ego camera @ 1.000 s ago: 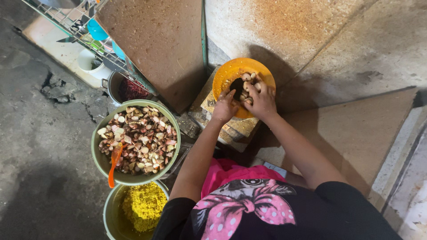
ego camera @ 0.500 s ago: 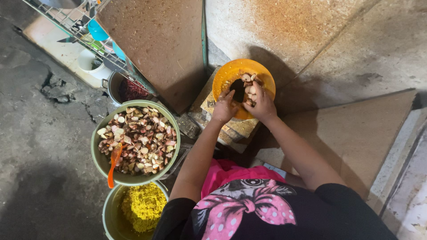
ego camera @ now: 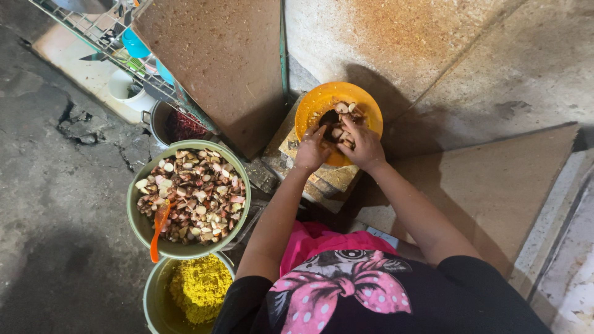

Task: The person feeds chopped root vegetables into a manual grinder and uses a plastic spoon to scrape the resulting yellow paste into a bucket. The person repeats this process with multiple batches of vegetables.

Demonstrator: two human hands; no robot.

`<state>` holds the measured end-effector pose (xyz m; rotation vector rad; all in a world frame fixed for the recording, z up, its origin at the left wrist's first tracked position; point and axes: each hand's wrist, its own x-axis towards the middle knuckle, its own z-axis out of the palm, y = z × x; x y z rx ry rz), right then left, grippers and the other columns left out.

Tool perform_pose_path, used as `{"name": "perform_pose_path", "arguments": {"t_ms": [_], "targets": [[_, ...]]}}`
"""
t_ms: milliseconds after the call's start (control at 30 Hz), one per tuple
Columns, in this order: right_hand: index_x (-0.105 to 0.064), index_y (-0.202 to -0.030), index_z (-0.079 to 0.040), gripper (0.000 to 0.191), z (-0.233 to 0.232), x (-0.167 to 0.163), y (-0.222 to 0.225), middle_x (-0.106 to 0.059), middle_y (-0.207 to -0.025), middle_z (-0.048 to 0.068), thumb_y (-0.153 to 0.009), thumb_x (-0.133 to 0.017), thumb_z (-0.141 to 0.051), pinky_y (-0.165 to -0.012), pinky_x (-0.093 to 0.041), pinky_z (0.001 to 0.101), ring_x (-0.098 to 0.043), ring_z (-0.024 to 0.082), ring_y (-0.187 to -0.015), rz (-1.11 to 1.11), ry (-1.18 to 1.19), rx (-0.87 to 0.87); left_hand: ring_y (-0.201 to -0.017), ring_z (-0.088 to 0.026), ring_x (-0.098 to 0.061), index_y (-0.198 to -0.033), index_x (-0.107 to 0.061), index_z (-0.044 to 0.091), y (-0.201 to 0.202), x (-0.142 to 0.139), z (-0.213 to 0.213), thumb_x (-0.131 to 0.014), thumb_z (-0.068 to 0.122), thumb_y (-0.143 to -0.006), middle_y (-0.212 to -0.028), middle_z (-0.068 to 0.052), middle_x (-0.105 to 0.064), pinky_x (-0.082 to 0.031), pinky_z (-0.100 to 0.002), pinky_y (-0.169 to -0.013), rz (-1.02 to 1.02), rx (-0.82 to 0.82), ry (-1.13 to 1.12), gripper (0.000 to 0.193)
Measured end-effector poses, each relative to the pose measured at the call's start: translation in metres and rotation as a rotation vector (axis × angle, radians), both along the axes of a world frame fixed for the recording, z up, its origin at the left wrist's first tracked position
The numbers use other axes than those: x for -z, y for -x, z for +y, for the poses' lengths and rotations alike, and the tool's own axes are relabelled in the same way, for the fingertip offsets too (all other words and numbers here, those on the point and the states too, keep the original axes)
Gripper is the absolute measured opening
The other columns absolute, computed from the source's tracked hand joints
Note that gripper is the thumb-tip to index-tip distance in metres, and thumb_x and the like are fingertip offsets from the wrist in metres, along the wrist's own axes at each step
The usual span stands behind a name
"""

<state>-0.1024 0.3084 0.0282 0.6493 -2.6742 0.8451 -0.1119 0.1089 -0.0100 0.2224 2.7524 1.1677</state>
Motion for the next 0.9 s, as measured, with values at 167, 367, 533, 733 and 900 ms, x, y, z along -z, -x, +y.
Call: {"name": "perform_pose_path", "arguments": {"t_ms": [167, 367, 533, 733, 900], "targets": [[-0.045, -0.153, -0.011, 0.080, 0.002, 0.003, -0.002, -0.072, -0.100, 0.010, -0.084, -0.082, -0.025, -0.094, -0.052, 0.0444, -0.069, 0.030, -0.099, -0.114, 0.017, 0.066, -0.136, -0.036, -0.052, -0.151, -0.047, 0.015, -0.001, -0.002, 0.000, -0.084, 0.018, -0.078, -0.156, -0.019, -0.042, -0.045, -0.040, -0.113, 0.021, 0.004, -0.019, 0.082], [-0.048, -0.148, -0.014, 0.080, 0.005, 0.015, 0.000, -0.069, -0.109, 0.011, -0.080, -0.086, -0.033, -0.100, -0.047, 0.0464, -0.065, 0.030, -0.106, -0.056, -0.028, 0.070, -0.131, -0.034, -0.057, -0.149, -0.049, 0.012, -0.001, -0.003, 0.002, -0.084, 0.027, -0.079, -0.157, -0.019, -0.041, -0.047, -0.039, -0.111, -0.029, -0.017, -0.045, 0.079], [-0.050, -0.148, -0.017, 0.082, 0.008, 0.021, 0.000, -0.061, -0.129, 0.014, -0.079, -0.085, -0.044, -0.108, -0.041, 0.0493, -0.057, 0.032, -0.122, -0.068, -0.146, 0.109, -0.131, -0.036, -0.057, -0.148, -0.051, 0.009, 0.000, 0.001, 0.002, -0.087, 0.030, -0.080, -0.155, -0.020, -0.043, -0.048, -0.041, -0.109, 0.080, 0.005, -0.029, 0.080], [-0.051, -0.146, -0.018, 0.080, -0.002, 0.001, 0.003, -0.058, -0.141, 0.013, -0.083, -0.078, -0.060, -0.111, -0.032, 0.0551, -0.052, 0.029, -0.134, -0.168, -0.426, 0.166, -0.123, -0.033, -0.063, -0.149, -0.048, 0.010, -0.002, 0.000, 0.001, -0.083, 0.019, -0.079, -0.156, -0.020, -0.041, -0.050, -0.040, -0.106, -0.008, -0.003, -0.068, 0.079], [-0.043, -0.153, -0.026, 0.096, 0.003, -0.034, 0.019, -0.051, -0.149, 0.011, -0.073, -0.080, -0.064, -0.107, -0.040, 0.0514, -0.049, 0.028, -0.136, -0.526, -0.632, 0.141, -0.123, -0.033, -0.064, -0.149, -0.050, 0.010, -0.001, -0.009, 0.003, -0.082, 0.015, -0.078, -0.156, -0.021, -0.042, -0.052, -0.039, -0.106, 0.021, -0.009, -0.096, 0.078]]}}
